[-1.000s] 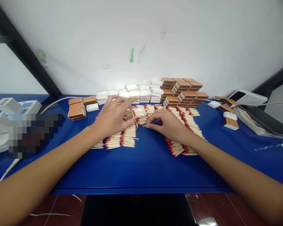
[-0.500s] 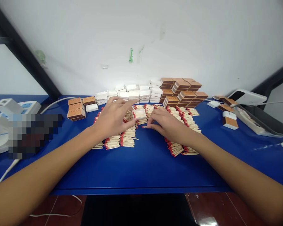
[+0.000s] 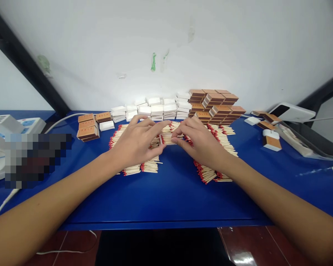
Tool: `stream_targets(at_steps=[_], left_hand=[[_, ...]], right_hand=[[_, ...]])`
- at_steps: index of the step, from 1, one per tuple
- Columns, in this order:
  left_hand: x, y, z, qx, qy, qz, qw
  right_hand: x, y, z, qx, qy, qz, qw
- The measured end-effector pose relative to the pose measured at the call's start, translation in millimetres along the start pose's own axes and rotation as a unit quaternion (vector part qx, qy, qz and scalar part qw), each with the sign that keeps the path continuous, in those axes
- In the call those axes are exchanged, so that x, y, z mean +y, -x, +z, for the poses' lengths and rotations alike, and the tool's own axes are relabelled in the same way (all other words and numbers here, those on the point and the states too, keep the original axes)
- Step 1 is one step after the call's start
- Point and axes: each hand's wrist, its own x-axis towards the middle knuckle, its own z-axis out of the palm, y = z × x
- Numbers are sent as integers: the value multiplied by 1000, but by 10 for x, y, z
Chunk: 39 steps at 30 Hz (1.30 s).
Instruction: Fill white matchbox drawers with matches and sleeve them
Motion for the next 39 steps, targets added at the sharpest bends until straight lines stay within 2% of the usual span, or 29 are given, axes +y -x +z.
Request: stream_targets(at_steps=[3,9,15,28,39], left_hand=[[-87,-2,-12,9,-13,-14,1000],[-197,-4,-4,18,-22,-50,998],[-173,-3,-1,19,-25,-47,998],[-168,-5,0,15,-29,-44,998],[-158,-9,-4,10,-22,-43,999]], right_hand=[[31,-2,-11,2,-2,9,1000],[124,29,84,-78,1,-12,997],[171,31,142,-90,-4,-18,996],[93,29,72,-125,11,-12,992],[119,36,109,-157,19,-9,987]])
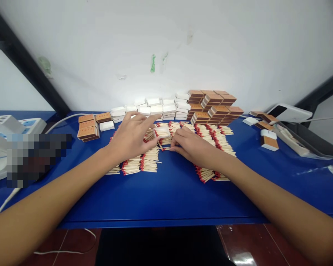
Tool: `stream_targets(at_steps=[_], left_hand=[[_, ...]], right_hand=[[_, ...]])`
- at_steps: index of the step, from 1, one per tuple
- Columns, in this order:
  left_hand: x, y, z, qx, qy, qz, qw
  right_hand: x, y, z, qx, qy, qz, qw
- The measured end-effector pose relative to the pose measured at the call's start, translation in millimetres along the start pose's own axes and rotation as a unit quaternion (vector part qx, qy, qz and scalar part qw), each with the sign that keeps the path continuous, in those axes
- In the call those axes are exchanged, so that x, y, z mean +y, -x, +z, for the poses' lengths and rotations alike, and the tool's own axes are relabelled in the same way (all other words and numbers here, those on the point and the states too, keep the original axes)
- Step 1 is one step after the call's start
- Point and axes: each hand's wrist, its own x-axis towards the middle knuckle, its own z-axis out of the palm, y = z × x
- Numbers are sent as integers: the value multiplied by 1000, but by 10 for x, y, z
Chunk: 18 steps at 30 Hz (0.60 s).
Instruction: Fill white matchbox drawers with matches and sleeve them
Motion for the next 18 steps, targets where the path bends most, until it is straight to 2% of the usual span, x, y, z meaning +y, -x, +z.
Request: stream_targets(at_steps=[5,12,18], left_hand=[[-20,4,11,1,-8,-1,1000],[68,17,23,6,21,45,999],[160,11,-9,28,48,76,996]], right_hand=[[-5,26,-52,-3,21,2,1000],[-43,9,-163,130,40,8,991],[-95,-33,-111,159,71,-28,984]])
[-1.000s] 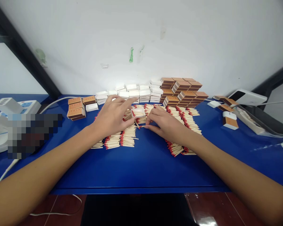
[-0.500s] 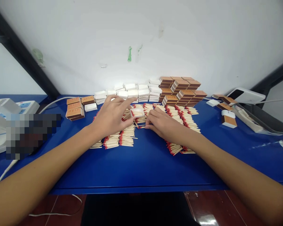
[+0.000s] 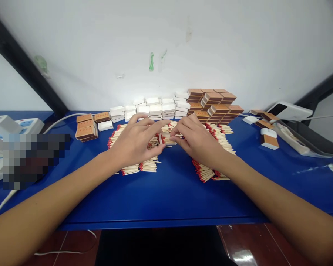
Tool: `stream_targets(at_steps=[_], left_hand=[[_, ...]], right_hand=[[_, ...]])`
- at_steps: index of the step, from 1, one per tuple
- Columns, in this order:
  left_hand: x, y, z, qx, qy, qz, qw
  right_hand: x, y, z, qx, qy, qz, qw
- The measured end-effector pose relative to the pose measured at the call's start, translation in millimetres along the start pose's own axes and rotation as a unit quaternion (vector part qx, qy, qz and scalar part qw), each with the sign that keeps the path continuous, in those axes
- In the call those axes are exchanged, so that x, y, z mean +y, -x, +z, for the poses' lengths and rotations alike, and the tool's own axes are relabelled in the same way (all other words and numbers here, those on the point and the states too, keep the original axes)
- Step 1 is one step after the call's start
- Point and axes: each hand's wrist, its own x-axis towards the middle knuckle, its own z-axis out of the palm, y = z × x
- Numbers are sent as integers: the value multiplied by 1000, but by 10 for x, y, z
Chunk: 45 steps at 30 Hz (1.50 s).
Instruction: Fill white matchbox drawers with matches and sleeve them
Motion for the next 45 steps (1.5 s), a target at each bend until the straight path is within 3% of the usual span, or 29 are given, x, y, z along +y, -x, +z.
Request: stream_targets(at_steps=[7,19,25,34,45], left_hand=[[-119,7,3,18,26,-65,997],[-29,-2,13,9,43,-24,999],[-104,2,-3,21,8,-70,997],[-155,-11,-27,40,-29,-118,992],[-149,-11,-31,45,-38,-106,993]], right_hand=[[9,6,-25,62,-27,4,998],[19,19,14,35,-49,12,998],[-19,14,-19,65,-61,15,996],[-12,28,107,-89,-89,-51,991],[-13,38,128,-81,-139,-51,986]])
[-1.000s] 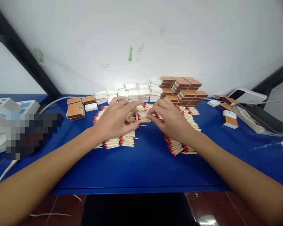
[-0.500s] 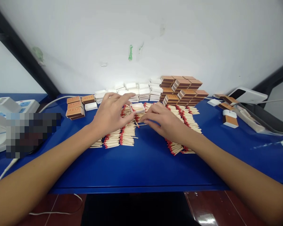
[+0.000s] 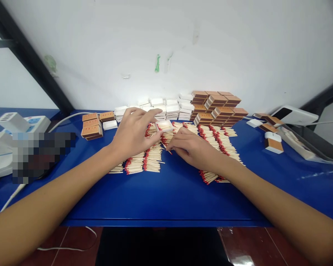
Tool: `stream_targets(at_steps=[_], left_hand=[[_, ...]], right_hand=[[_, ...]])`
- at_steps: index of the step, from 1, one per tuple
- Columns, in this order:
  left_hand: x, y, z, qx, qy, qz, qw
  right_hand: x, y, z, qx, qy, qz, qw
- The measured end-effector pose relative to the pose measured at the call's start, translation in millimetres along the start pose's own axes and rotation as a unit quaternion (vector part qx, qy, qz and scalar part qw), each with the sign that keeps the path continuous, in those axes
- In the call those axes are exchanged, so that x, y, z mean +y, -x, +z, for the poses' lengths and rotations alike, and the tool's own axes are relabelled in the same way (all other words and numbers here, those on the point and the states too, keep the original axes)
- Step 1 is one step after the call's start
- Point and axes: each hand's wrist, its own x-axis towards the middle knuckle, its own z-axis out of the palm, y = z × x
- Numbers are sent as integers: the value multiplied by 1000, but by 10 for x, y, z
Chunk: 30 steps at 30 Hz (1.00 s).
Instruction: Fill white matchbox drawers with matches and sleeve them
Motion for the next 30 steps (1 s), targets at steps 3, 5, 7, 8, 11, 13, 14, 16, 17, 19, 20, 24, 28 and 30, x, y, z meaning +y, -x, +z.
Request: stream_targets(at_steps=[3,5,7,8,11,13,14,16,17,19,20,24,28,30], left_hand=[[2,-2,-3,1,-3,0,1000],[1,-1,-2,-3,-2,-1,1000],[-1,0,0,-6,-1,0,1000],[-2,1,2,-6,0,1,1000],[-3,1,7,-6,2,-1,1000],[-2,-1,9,-4,3,-2,1000],[-2,-1,9,-2,3,-2,1000],[-2,-1,7,-1,0,0,1000],[-4,0,5,0,-2,2,1000],[-8,2,2,0,-4,6,1000],[-10,4,1,0,-4,8,1000],[-8,3,-1,-2,-2,4,1000],[1,0,-4,-14,-1,-6,1000],[0,2,-2,-13,-1,-4,1000]], right_hand=[[-11,9,4,-2,-8,4,1000],[-9,12,9,-7,-2,0,1000],[-1,12,15,-13,7,0,1000],[4,10,18,-14,11,3,1000],[18,3,21,-16,20,11,1000],[26,-2,19,-15,24,8,1000],[30,-3,18,-16,24,5,1000],[33,-5,14,-19,22,-2,1000],[31,-6,11,-19,19,-3,1000],[24,-7,4,-18,14,-2,1000],[19,-6,-1,-17,13,0,1000],[26,5,-20,-18,24,13,999],[76,31,-32,-17,31,17,999],[96,39,-31,-19,34,21,999]])
